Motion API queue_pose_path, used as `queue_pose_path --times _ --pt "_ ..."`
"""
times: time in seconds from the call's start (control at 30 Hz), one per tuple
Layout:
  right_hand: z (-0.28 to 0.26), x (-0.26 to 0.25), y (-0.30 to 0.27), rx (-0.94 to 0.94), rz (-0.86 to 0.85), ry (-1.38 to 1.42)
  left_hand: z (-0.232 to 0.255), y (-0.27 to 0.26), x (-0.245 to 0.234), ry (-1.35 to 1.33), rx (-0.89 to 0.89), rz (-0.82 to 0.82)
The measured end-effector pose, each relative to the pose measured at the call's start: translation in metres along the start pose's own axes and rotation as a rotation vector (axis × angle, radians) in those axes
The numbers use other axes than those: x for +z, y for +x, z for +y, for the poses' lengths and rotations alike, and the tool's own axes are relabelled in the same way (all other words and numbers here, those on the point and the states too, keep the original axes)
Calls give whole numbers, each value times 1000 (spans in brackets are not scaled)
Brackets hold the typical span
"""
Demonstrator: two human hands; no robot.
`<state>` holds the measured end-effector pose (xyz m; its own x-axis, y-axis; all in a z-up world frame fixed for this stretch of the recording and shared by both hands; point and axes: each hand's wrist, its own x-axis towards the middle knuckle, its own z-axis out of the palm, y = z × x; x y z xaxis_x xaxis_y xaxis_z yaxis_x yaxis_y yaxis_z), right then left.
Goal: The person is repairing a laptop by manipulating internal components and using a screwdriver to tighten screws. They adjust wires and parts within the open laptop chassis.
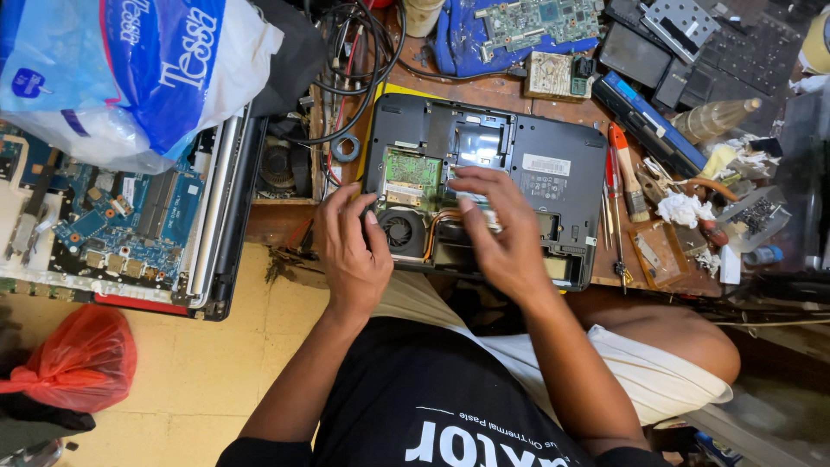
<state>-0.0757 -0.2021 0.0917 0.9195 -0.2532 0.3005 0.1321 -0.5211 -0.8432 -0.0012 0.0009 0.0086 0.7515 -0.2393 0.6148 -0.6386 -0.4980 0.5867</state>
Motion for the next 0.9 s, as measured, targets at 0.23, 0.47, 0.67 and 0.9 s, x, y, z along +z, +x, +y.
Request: queue_pose_path --times 0.23,0.47,0.67,0.9 --pt "43 -69 -24 58 72 -317 46 36 -1 -152 135 -198" --pt "82 -119 -66 323 354 -694 62 20 38 -311 260 -293" --pt "90 -133 -102 789 96 -845 70 15 45 -311 228 -362" --pt "103 -123 -114 897 245 -951 77 16 53 -166 271 -439"
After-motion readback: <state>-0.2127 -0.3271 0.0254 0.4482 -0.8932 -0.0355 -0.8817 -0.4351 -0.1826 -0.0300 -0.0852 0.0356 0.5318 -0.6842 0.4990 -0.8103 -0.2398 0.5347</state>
